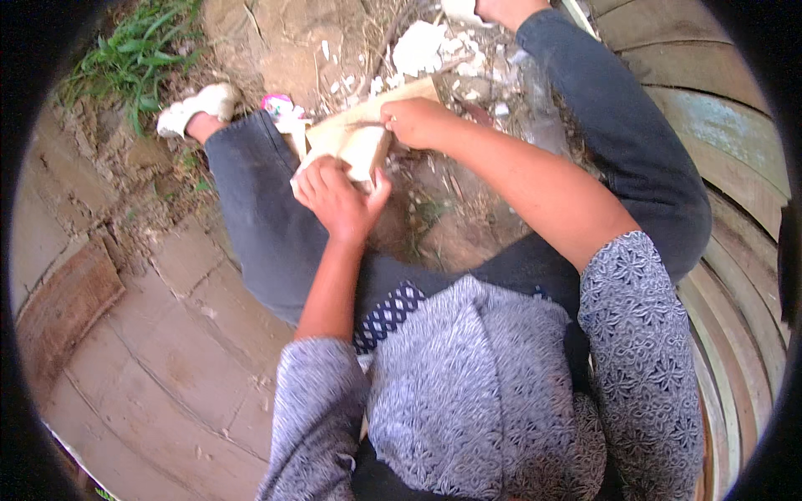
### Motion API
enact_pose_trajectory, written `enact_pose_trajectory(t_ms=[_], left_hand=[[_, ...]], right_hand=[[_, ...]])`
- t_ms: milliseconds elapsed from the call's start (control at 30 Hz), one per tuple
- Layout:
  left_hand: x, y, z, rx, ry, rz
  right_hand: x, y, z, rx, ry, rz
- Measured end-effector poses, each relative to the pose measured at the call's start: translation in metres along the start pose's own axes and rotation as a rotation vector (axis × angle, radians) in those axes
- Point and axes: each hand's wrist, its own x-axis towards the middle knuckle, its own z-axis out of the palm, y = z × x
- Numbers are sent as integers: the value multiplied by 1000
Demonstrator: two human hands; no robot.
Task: The person sits on the ground and uses a small knife to carve and smooth a rectangular block of wood. They repeatedly scrape the surface, rotate the block to work different sides, and occasionally wipe away wood shavings with their hand.
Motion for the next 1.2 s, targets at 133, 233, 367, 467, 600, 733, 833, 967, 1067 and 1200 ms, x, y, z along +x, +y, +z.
enact_pose_trajectory(t_ms=[133,233,367,467,600,733,833,967,1067,1200], left_hand=[[-16,-1,8,-17,-5,-30],[-21,-3,1,-14,4,-43],[-9,1,4,-47,12,-36],[-12,0,5,-55,-2,-45],[-13,0,3,-60,-13,-63],[-12,0,6,-62,19,-66],[-12,0,5,-52,4,-58],[-3,-11,3,-133,39,-12],[10,-41,-3,-265,69,-62],[15,-69,4,-1365,145,-516]], right_hand=[[-3,-18,-39,145,-163,161],[-30,-36,-50,177,-245,203],[-24,-26,-32,311,-114,237],[-12,-26,-19,453,-78,235],[-5,-24,-6,541,-135,250],[4,-10,-1,358,-44,199],[15,25,-1,102,203,196],[-2,30,-18,317,159,226],[-15,15,-26,452,113,168],[-39,-30,-48,518,-32,156]])
